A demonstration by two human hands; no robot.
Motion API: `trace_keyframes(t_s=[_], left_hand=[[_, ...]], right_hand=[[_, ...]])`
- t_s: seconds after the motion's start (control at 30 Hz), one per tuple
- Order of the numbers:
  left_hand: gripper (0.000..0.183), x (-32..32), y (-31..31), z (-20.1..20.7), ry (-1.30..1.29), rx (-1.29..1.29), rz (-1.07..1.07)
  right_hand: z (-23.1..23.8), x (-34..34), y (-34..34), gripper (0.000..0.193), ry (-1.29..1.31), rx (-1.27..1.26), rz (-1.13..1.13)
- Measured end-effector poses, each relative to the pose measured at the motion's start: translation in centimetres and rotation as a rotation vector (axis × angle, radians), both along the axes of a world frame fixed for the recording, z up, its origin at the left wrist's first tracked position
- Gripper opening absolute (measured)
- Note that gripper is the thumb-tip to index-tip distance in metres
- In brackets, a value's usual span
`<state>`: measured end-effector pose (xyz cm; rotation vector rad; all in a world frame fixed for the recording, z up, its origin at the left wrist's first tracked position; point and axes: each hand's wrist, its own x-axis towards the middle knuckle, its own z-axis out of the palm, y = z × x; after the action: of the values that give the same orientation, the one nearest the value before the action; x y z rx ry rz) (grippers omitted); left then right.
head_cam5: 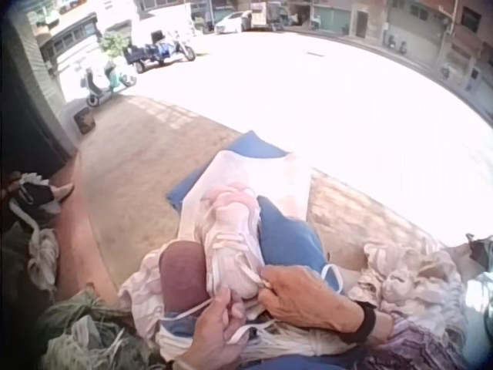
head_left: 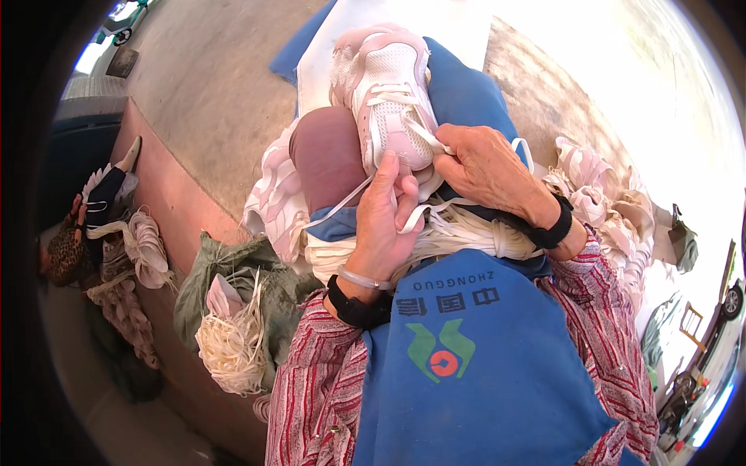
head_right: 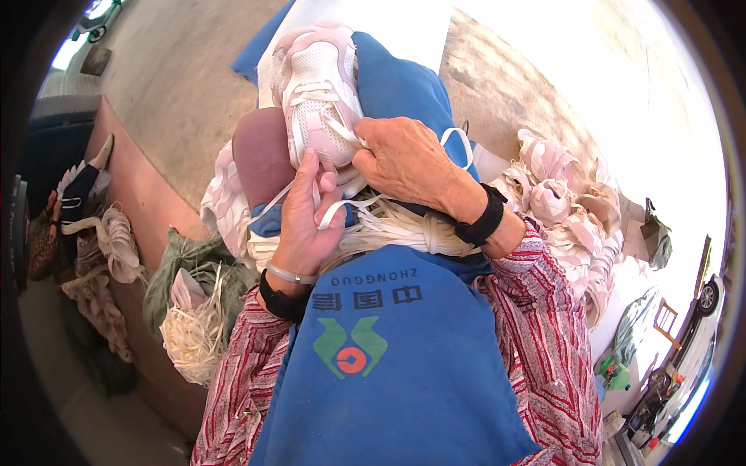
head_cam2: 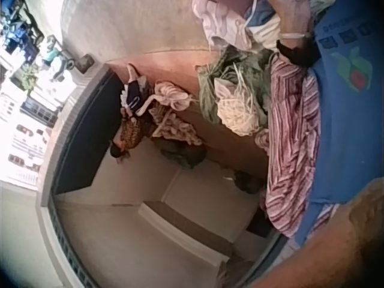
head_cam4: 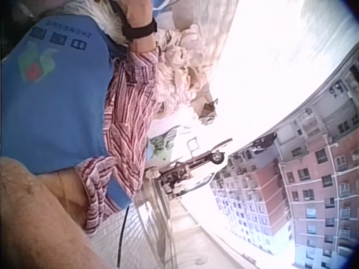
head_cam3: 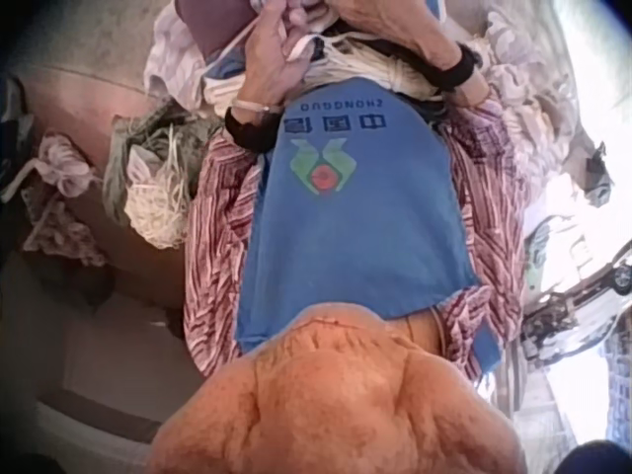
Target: The person laces a shoe by hand, pulling a shoelace through the eyelets of the upper, and then repeats the process with another shoe from a pile.
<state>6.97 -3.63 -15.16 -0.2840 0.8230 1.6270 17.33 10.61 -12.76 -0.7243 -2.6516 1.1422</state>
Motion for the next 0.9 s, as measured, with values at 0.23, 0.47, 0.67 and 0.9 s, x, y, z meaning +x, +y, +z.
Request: trace_keyframes(t_s=[0.23,0.47,0.67,0.9], left_hand=[[0.031,-0.6,0.1,-0.8,0.022,0.043,0.052],[0.035,-1.4,-0.4,-1.1,0.004,0.095,-0.017],[0.039,-2.3,-1.8,0.8,0.116,-0.049,-0.183],[0.036,-4.0,-4.0,5.2,0.680,-0.109,-0.206]], right_hand=[[0.7,-0.1,0.3,0.017,-0.038,-0.083,0.000],[2.2,0.2,0.3,0.025,-0.086,-0.077,0.044],[2.6,1.5,1.4,0.022,0.005,-0.697,0.034],[7.3,0.2,-0.8,0.021,0.028,-1.114,0.297]])
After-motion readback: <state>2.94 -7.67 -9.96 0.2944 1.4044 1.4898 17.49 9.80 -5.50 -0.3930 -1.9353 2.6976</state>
